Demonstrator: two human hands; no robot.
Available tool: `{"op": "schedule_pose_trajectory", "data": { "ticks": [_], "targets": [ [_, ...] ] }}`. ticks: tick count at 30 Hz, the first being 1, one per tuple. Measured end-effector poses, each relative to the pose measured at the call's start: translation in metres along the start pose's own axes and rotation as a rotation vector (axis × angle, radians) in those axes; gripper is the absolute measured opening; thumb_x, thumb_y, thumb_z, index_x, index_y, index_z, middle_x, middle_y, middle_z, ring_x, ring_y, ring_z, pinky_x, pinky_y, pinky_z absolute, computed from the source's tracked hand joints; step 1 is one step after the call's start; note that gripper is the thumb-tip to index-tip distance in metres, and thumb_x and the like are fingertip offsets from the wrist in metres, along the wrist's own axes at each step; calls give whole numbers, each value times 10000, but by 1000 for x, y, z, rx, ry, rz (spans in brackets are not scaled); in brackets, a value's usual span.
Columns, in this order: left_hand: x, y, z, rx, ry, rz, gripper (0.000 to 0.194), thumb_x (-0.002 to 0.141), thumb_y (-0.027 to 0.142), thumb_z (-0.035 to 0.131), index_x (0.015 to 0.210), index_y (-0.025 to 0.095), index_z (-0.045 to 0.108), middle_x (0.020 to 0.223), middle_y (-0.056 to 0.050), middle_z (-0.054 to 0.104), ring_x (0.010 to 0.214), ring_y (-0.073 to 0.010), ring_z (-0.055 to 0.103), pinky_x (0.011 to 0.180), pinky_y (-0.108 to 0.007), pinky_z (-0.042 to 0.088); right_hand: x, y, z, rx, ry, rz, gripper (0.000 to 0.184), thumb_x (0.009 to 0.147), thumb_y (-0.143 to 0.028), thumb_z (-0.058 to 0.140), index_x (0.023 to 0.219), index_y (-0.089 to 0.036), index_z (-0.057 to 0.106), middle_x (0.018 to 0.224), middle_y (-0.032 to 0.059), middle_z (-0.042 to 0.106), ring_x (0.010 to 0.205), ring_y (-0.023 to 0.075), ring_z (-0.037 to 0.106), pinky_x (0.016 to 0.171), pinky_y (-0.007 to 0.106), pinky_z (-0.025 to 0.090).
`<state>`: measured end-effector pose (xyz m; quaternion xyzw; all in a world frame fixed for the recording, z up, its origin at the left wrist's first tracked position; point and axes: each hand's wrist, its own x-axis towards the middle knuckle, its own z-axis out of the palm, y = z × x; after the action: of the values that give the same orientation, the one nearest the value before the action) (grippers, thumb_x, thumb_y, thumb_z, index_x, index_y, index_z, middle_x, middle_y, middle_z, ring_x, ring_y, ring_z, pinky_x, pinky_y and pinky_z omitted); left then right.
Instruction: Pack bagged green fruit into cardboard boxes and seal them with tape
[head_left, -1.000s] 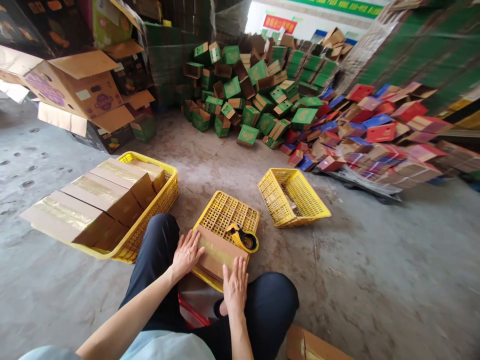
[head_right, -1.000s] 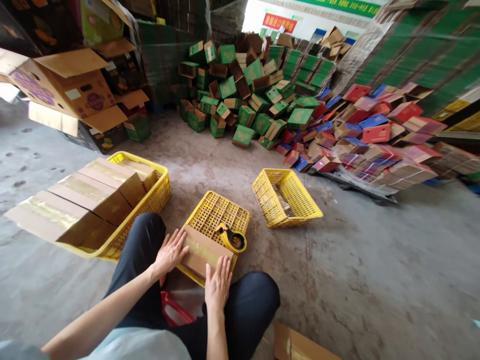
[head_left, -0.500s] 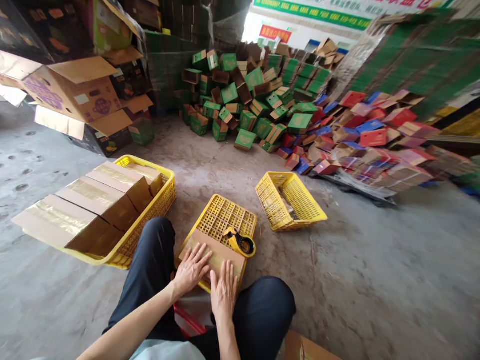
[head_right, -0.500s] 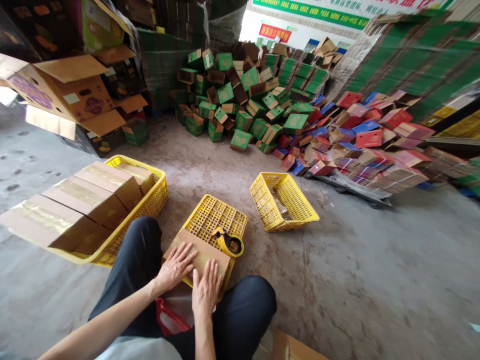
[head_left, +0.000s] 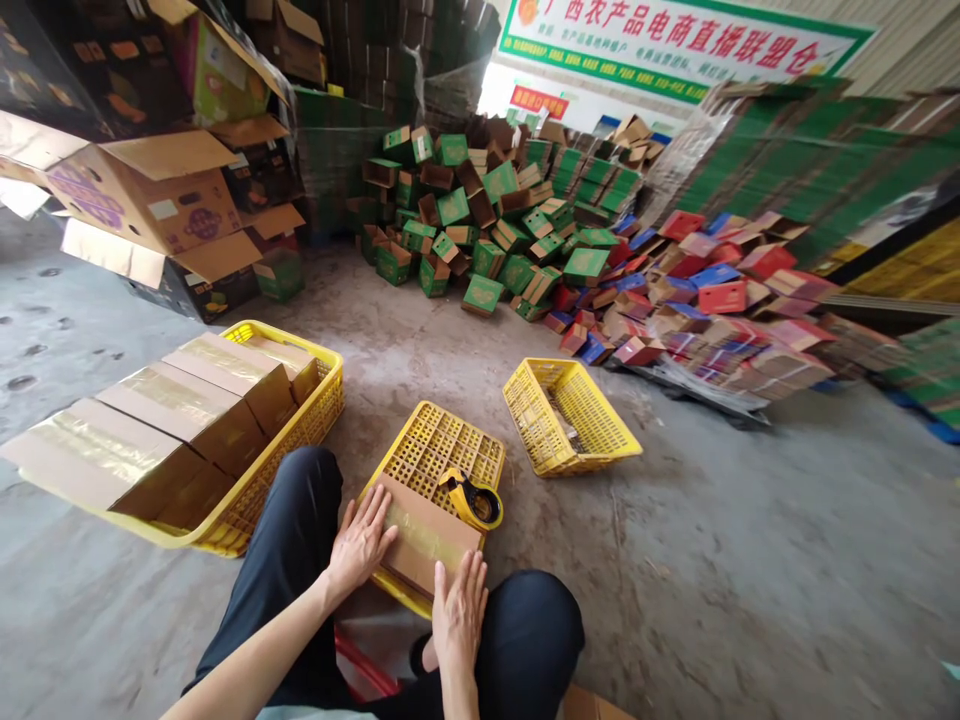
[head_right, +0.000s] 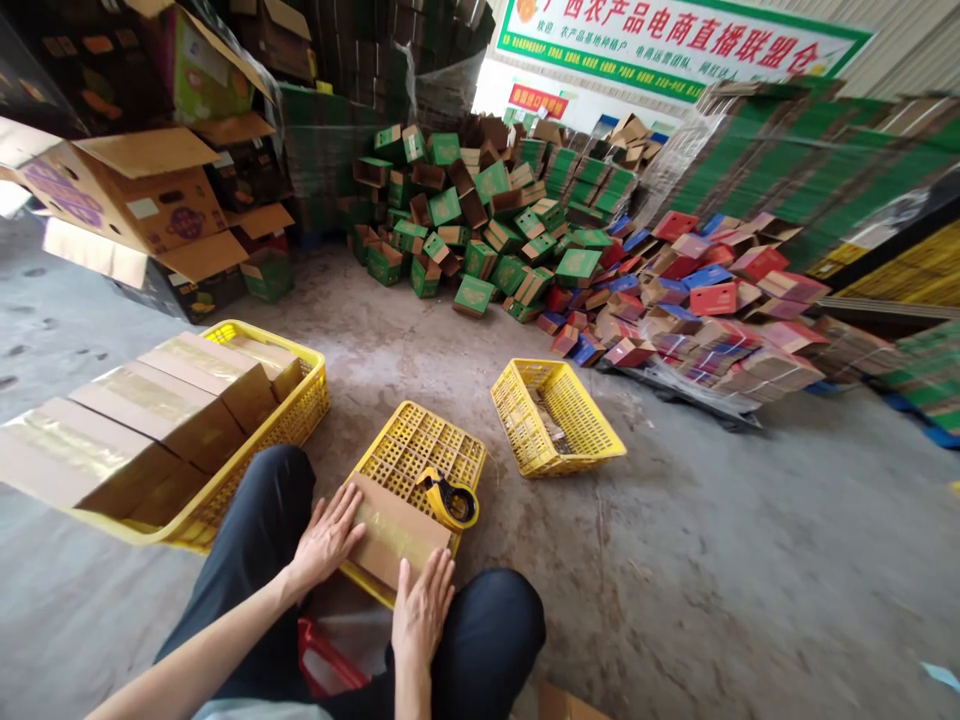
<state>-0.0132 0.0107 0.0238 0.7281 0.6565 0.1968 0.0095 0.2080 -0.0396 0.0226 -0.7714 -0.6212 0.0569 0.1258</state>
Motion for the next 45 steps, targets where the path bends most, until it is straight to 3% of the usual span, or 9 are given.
{"op": "schedule_pose_trajectory", "data": {
  "ticks": [3, 9, 18, 25, 29, 32, 34, 39, 45],
  "targets": [
    [-7, 8, -1, -1, -5, -10, 575, 1097, 446, 389, 1612, 198, 448, 1656, -152, 436, 1545, -345, 401, 1215, -576, 392, -9, -10, 3, -16, 15, -47, 977, 1020, -738, 142, 1606, 6, 384, 1668, 274, 342, 1553, 427, 363, 1211, 600, 381],
    [-18, 26, -9, -153, -169, 294, 520, 1128, 475, 336, 1603, 299, 454, 1658, -57, 455, 1528, -246, 440, 1213, -449, 424, -17, -46, 13, -11, -125, -325, 620, 1100, -423, 192, 1600, -180, 467, 1655, 136, 438, 1541, 339, 417, 1229, 557, 389],
    [6, -1, -19, -103, -135, 130, 513, 1100, 497, 436, 1570, 304, 506, 1659, -68, 453, 1525, -276, 443, 1253, -514, 362, 8, -21, -18, -86, -119, -159, 742, 1094, -529, 175, 1619, -48, 381, 1667, 212, 384, 1568, 347, 361, 1225, 559, 374],
    [12, -18, -17, -49, -145, -17, 542, 1085, 475, 474, 1591, 282, 481, 1698, -72, 381, 1578, -338, 336, 1242, -559, 360, 6, -13, -16, -43, -53, -58, 802, 1083, -566, 180, 1596, 10, 399, 1651, 277, 386, 1556, 403, 365, 1194, 574, 395],
    [-3, -5, -15, -40, -80, 64, 581, 1079, 520, 471, 1579, 225, 498, 1694, -132, 379, 1584, -351, 318, 1235, -551, 367, 0, -40, -8, -10, -55, -210, 760, 1086, -570, 224, 1575, -43, 469, 1650, 249, 409, 1561, 392, 359, 1219, 582, 359],
    [-12, 4, -15, -53, -87, 176, 548, 1099, 501, 430, 1591, 267, 476, 1697, -112, 379, 1565, -318, 367, 1235, -536, 370, 0, -62, -4, 8, -135, -363, 634, 1108, -438, 207, 1597, -122, 458, 1641, 183, 457, 1552, 332, 397, 1234, 546, 355],
    [-12, 5, -17, -61, -92, 197, 537, 1103, 506, 418, 1594, 293, 469, 1693, -90, 394, 1547, -290, 404, 1245, -517, 361, 4, -65, -4, -1, -150, -364, 608, 1106, -373, 195, 1608, -132, 439, 1646, 170, 452, 1553, 312, 399, 1235, 543, 356],
    [-3, 5, -19, -56, -95, 168, 563, 1071, 573, 466, 1568, 312, 510, 1677, -87, 423, 1517, -291, 450, 1241, -495, 369, 21, -32, -6, -11, -88, -204, 680, 1099, -486, 191, 1605, -106, 439, 1650, 196, 434, 1552, 353, 391, 1219, 594, 363],
    [-2, 20, -11, -34, -97, 113, 634, 1004, 604, 589, 1584, 371, 482, 1709, -135, 347, 1570, -397, 332, 1216, -636, 341, 24, -2, 6, 211, 52, -163, 920, 1047, -690, 145, 1575, 6, 435, 1670, 267, 367, 1589, 384, 296, 1237, 566, 361]
  ]
}}
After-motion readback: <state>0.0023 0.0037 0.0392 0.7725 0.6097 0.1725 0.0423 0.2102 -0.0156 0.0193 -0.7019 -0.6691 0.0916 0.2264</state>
